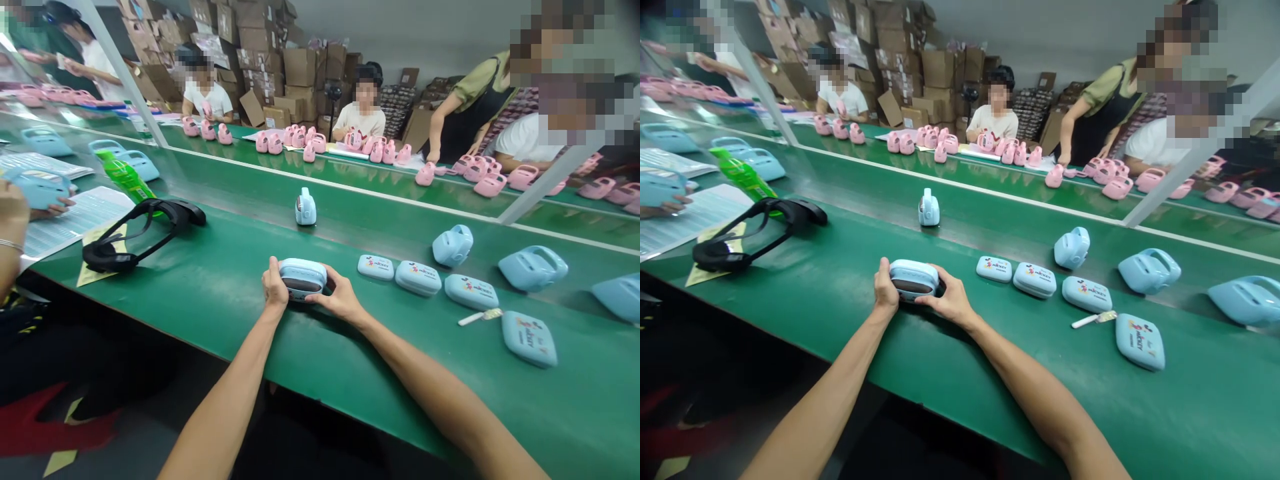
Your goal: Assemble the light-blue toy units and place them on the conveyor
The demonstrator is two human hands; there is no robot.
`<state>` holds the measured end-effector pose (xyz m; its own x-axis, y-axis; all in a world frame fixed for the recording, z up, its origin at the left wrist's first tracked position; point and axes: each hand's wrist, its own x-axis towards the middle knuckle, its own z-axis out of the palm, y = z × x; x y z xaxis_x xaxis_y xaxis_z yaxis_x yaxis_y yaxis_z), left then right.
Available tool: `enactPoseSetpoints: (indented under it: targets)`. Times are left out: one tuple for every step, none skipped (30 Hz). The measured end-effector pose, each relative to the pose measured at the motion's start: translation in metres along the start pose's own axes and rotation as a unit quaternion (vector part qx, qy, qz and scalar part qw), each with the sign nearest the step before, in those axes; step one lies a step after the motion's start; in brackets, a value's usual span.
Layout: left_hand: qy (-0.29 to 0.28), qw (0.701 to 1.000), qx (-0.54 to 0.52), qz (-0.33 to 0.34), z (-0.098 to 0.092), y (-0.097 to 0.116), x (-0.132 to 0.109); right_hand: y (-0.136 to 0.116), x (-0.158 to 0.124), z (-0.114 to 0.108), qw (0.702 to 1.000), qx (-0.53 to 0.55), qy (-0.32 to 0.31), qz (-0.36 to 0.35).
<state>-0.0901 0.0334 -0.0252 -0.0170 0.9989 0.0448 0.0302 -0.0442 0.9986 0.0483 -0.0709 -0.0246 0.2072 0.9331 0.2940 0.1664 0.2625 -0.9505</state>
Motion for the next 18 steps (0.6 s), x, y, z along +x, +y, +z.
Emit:
enactPoseSetpoints:
  targets:
    - [0.018, 1.000, 0.014, -0.003, 0.001, -0.001, 0.001, -0.001, 0.000, 0.001, 1.000, -0.005, 0.011, -0.001]
    - [0.032, 0.999, 0.025, -0.007, 0.002, -0.003, 0.003, -0.002, 0.000, 0.002, 1.000, -0.013, 0.022, 0.000]
    - [0.042, 0.999, 0.032, -0.009, 0.003, -0.004, 0.005, -0.003, 0.000, 0.003, 0.999, -0.020, 0.031, 0.001]
    - [0.049, 0.998, 0.036, -0.011, 0.004, -0.006, 0.007, -0.004, 0.000, 0.004, 0.999, -0.025, 0.039, 0.001]
    - [0.052, 0.998, 0.037, -0.012, 0.004, -0.007, 0.009, -0.004, 0.000, 0.005, 0.999, -0.025, 0.045, 0.000]
    - [0.052, 0.998, 0.037, -0.012, 0.005, -0.007, 0.010, -0.003, 0.000, 0.006, 0.999, -0.023, 0.048, -0.002]
    - [0.050, 0.998, 0.035, -0.012, 0.005, -0.008, 0.012, -0.003, 0.000, 0.007, 0.999, -0.020, 0.047, -0.004]
    - [0.047, 0.998, 0.033, -0.011, 0.004, -0.008, 0.012, -0.001, 0.001, 0.008, 0.999, -0.016, 0.043, -0.006]
    - [0.045, 0.999, 0.029, -0.010, 0.004, -0.007, 0.013, 0.000, 0.001, 0.007, 0.999, -0.014, 0.037, -0.007]
    - [0.042, 0.999, 0.025, -0.009, 0.003, -0.007, 0.013, 0.001, 0.001, 0.007, 0.999, -0.015, 0.028, -0.010]
    - [0.040, 0.999, 0.020, -0.008, 0.003, -0.007, 0.013, 0.003, 0.002, 0.006, 1.000, -0.016, 0.018, -0.015]
    - [0.037, 0.999, 0.016, -0.008, 0.002, -0.007, 0.012, 0.004, 0.002, 0.004, 1.000, -0.017, 0.006, -0.020]
    - [0.035, 0.999, 0.010, -0.008, 0.002, -0.007, 0.012, 0.005, 0.003, 0.003, 1.000, -0.015, -0.008, -0.025]
    - [0.035, 0.999, 0.004, -0.008, 0.001, -0.007, 0.012, 0.006, 0.003, 0.001, 0.999, -0.012, -0.022, -0.029]
    - [0.037, 0.999, -0.003, -0.007, 0.001, -0.007, 0.011, 0.007, 0.003, -0.001, 0.999, -0.004, -0.036, -0.030]
    - [0.042, 0.999, -0.008, -0.007, 0.000, -0.007, 0.011, 0.007, 0.003, -0.003, 0.998, 0.007, -0.048, -0.029]
    - [0.042, 0.999, -0.014, -0.004, -0.001, -0.008, 0.011, 0.008, 0.002, -0.004, 0.998, 0.024, -0.056, -0.025]
    - [0.036, 0.999, -0.020, 0.002, -0.001, -0.008, 0.011, 0.009, 0.001, -0.004, 0.997, 0.049, -0.058, -0.018]
